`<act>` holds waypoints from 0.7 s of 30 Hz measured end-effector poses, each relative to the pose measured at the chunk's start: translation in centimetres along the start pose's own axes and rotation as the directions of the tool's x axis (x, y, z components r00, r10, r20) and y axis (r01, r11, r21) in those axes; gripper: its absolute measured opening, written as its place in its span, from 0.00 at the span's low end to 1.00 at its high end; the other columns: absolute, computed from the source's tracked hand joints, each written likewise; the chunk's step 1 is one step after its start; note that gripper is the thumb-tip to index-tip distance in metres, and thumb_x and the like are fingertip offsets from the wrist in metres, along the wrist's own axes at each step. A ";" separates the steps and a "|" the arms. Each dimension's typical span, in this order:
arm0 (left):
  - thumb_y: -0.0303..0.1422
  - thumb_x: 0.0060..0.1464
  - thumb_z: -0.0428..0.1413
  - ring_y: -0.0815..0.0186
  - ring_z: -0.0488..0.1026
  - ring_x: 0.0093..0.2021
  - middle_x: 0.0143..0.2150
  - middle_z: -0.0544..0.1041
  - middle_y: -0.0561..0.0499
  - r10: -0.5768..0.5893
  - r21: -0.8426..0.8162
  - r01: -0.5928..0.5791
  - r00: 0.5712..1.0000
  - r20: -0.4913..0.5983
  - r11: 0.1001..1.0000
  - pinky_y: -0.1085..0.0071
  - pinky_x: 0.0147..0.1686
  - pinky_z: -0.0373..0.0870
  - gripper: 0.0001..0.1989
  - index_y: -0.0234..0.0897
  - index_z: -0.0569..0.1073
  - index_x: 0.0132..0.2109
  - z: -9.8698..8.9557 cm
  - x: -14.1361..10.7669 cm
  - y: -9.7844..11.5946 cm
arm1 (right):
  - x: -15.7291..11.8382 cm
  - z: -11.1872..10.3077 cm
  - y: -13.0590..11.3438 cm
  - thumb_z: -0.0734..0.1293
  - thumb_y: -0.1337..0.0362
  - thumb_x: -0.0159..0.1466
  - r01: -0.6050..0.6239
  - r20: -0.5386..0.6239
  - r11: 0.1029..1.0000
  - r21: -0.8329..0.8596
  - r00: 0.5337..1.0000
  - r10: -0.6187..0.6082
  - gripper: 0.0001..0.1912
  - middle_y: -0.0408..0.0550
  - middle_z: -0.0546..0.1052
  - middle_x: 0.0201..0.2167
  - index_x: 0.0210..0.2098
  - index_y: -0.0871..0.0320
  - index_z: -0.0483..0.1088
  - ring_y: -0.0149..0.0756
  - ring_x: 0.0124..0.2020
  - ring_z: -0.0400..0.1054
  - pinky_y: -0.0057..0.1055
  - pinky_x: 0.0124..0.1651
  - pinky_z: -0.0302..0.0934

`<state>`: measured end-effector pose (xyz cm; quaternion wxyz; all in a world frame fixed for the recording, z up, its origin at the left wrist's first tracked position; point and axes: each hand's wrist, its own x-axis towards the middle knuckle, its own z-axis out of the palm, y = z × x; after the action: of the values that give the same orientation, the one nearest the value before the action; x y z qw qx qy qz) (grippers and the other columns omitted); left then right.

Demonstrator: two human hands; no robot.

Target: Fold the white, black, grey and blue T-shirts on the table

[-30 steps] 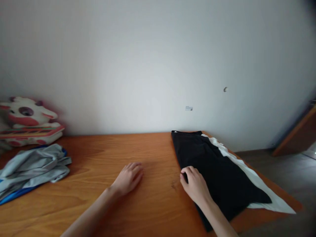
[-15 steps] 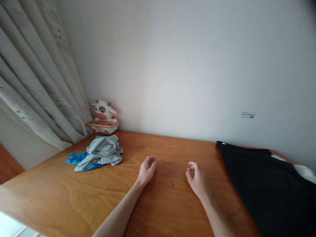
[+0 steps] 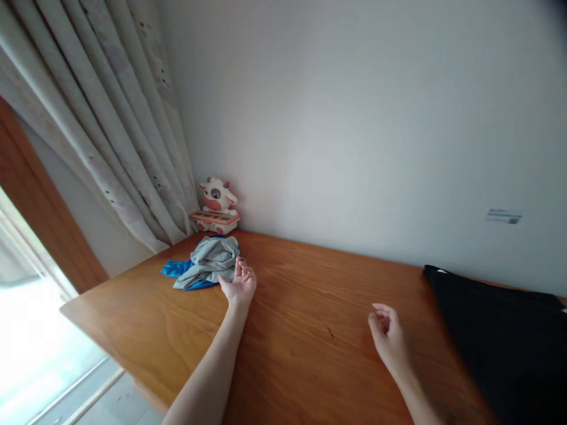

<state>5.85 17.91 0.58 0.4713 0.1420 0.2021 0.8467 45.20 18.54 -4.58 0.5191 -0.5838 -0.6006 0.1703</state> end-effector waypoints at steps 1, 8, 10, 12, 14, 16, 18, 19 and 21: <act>0.55 0.65 0.21 0.69 0.64 0.24 0.29 0.70 0.48 -0.009 -0.017 0.009 1.000 -0.005 1.000 0.79 0.16 0.56 0.43 0.35 0.76 0.42 -0.1 0.2 0.4 | 0.0 0.0 -0.1 0.61 0.46 0.58 0.004 -0.002 1.000 -0.003 1.000 -0.004 0.23 0.51 0.76 0.33 0.44 0.57 0.69 0.37 0.24 0.65 0.38 0.33 0.64; 0.62 0.60 0.20 0.66 0.68 0.26 0.32 0.72 0.43 -0.182 -0.131 0.173 0.982 -0.055 0.976 0.79 0.12 0.51 0.47 0.33 0.73 0.44 -0.3 2.5 1.7 | -0.1 0.0 0.3 0.61 0.47 0.60 0.015 -0.001 1.000 0.002 1.000 -0.015 0.21 0.55 0.78 0.37 0.42 0.57 0.70 0.40 0.31 0.70 0.38 0.37 0.65; 0.61 0.62 0.23 0.67 0.68 0.26 0.33 0.73 0.43 -0.186 -0.173 0.171 0.980 -0.072 0.970 0.80 0.12 0.51 0.42 0.34 0.71 0.42 -0.2 3.2 1.8 | -0.1 0.0 0.5 0.61 0.47 0.60 0.016 0.009 1.000 -0.002 1.000 -0.016 0.21 0.56 0.78 0.38 0.42 0.57 0.70 0.41 0.32 0.70 0.38 0.37 0.65; 0.56 0.66 0.25 0.70 0.66 0.23 0.30 0.71 0.46 -0.155 -0.220 0.127 0.981 -0.115 0.967 0.81 0.13 0.52 0.36 0.35 0.68 0.39 0.0 3.9 1.9 | -0.1 0.0 0.6 0.61 0.47 0.60 0.019 0.008 1.000 -0.006 1.000 -0.019 0.22 0.56 0.78 0.38 0.43 0.58 0.70 0.40 0.32 0.70 0.38 0.38 0.65; 0.49 0.70 0.27 0.73 0.61 0.20 0.25 0.66 0.52 -0.108 -0.247 0.065 0.980 -0.166 0.967 0.82 0.14 0.53 0.31 0.36 0.65 0.34 0.2 4.4 2.0 | 0.0 0.0 0.6 0.61 0.47 0.60 0.021 0.006 1.000 -0.015 1.000 -0.021 0.22 0.54 0.78 0.37 0.43 0.58 0.70 0.39 0.31 0.70 0.38 0.37 0.65; 0.42 0.72 0.31 0.75 0.59 0.18 0.22 0.60 0.58 -0.063 -0.247 0.013 0.978 -0.199 0.969 0.83 0.16 0.56 0.25 0.38 0.60 0.31 0.4 4.6 2.2 | 0.0 0.1 0.5 0.62 0.47 0.60 0.029 0.005 0.999 -0.025 1.000 -0.028 0.22 0.54 0.78 0.37 0.43 0.58 0.71 0.38 0.28 0.69 0.37 0.36 0.65; 0.38 0.71 0.38 0.75 0.60 0.18 0.21 0.58 0.60 -0.023 -0.234 -0.032 0.973 -0.230 0.972 0.81 0.19 0.60 0.20 0.39 0.58 0.29 0.5 4.5 2.3 | 0.0 0.1 0.4 0.62 0.48 0.60 0.038 0.008 0.999 -0.031 0.999 -0.037 0.21 0.54 0.78 0.36 0.42 0.57 0.71 0.38 0.28 0.68 0.37 0.35 0.65; 0.38 0.70 0.40 0.74 0.62 0.18 0.21 0.59 0.60 -0.009 -0.224 -0.048 0.969 -0.245 0.973 0.80 0.21 0.62 0.18 0.39 0.59 0.30 0.5 4.3 2.3 | 0.0 0.1 0.3 0.61 0.48 0.60 0.042 0.010 0.999 -0.032 0.999 -0.041 0.21 0.54 0.78 0.36 0.42 0.57 0.71 0.38 0.28 0.69 0.37 0.35 0.65; 0.39 0.67 0.44 0.72 0.66 0.21 0.23 0.65 0.58 0.007 -0.202 -0.063 0.964 -0.266 0.977 0.77 0.24 0.66 0.15 0.39 0.62 0.31 0.7 3.8 2.2 | 0.0 0.2 0.1 0.61 0.49 0.60 0.052 0.022 0.998 -0.031 0.998 -0.051 0.20 0.54 0.78 0.36 0.42 0.57 0.71 0.39 0.29 0.69 0.37 0.36 0.66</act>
<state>2.56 20.31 2.44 0.4373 -0.0188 0.1707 0.8828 45.13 18.63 -4.77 0.5075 -0.5745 -0.6236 0.1534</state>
